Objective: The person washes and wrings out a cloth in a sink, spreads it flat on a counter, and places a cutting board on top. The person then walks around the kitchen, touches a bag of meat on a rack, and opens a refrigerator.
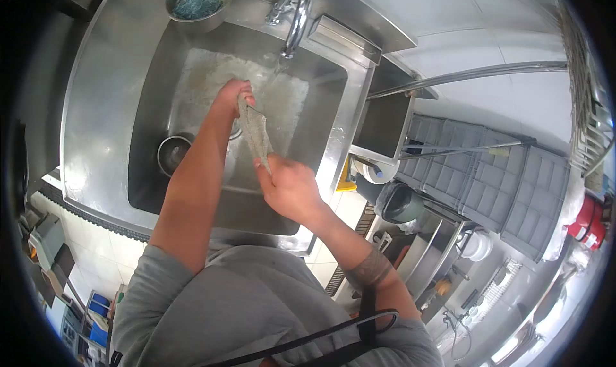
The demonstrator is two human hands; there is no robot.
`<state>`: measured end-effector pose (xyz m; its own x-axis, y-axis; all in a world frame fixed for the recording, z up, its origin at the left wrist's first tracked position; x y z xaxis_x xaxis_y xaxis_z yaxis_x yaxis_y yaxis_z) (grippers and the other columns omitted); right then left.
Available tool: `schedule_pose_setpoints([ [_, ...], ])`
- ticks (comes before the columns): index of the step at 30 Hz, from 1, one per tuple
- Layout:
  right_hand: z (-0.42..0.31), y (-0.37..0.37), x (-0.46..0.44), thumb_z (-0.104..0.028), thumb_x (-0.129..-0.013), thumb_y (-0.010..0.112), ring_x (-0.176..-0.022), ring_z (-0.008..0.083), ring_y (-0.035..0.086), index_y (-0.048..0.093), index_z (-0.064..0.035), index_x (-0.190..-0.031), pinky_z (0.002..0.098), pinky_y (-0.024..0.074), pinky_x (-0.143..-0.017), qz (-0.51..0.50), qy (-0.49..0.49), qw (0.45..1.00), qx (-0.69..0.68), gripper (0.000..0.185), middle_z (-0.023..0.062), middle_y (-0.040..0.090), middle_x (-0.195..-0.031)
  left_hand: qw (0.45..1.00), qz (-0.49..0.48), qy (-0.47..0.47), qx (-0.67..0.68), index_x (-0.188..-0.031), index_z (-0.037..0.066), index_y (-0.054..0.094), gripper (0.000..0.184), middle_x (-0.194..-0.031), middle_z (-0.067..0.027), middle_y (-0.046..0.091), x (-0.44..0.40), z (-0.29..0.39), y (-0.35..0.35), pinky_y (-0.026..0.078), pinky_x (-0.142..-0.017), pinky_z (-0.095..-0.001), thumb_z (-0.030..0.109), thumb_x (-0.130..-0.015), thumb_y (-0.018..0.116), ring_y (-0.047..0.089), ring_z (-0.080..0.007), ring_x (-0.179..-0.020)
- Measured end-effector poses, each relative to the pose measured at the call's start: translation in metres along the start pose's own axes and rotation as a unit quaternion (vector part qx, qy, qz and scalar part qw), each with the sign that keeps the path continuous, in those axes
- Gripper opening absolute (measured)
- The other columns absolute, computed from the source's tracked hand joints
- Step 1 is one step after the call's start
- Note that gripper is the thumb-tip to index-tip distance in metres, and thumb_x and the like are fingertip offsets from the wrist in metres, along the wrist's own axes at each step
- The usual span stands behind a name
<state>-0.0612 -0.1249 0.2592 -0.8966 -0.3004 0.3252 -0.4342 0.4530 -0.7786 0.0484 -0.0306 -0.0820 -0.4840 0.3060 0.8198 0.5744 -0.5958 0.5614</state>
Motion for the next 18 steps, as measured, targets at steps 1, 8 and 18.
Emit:
schedule_pose_setpoints([
  [1, -0.006, -0.005, 0.003, -0.023, -0.094, 0.058, -0.059, 0.0406, 0.061, 0.054, -0.0013, -0.075, 0.0482, 0.0483, -0.054, -0.009, -0.009, 1.0, -0.005, 0.029, 0.0186, 0.059, -0.062, 0.999, -0.017, -0.012, 0.046, -0.084, 0.011, 0.045, 0.011, -0.065, -0.0048, 0.043, -0.004, 0.006, -0.005, 0.036, -0.046, -0.0376, 0.012, -0.091, 0.053, 0.038, -0.0204, -0.048],
  [8, -0.017, -0.042, 0.001, -0.023, -0.094, 0.058, -0.058, 0.0393, 0.06, 0.057, -0.0025, -0.077, 0.0484, 0.0475, -0.054, 0.021, -0.02, 1.0, 0.004, 0.027, 0.0184, 0.059, -0.061, 0.987, 0.014, 0.087, -0.136, -0.08, 0.009, 0.058, 0.021, -0.071, -0.0089, 0.055, -0.055, 0.048, -0.009, 0.045, -0.063, -0.0398, 0.024, -0.091, 0.049, 0.054, -0.0259, -0.065],
  [18, 0.053, -0.013, -0.146, -0.038, -0.089, 0.067, -0.06, 0.0113, 0.051, 0.065, 0.0043, -0.103, 0.0284, 0.0411, -0.052, 0.072, 0.162, 0.907, -0.381, 0.045, 0.0038, 0.06, -0.077, 0.628, 0.172, 0.24, -0.72, -0.126, -0.004, 0.054, 0.077, -0.118, -0.0259, 0.061, 0.189, 0.067, -0.013, 0.046, -0.096, -0.0467, 0.064, -0.092, 0.043, 0.057, -0.0405, -0.114],
])
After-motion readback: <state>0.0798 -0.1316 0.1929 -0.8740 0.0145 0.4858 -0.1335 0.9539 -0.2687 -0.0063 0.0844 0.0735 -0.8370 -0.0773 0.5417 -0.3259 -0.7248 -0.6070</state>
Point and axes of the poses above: each hand's wrist, its own x-axis away from the middle knuckle, its own y-axis out of the palm, z = x × y, the point moved 10 cm from there along -x, towards the middle knuckle
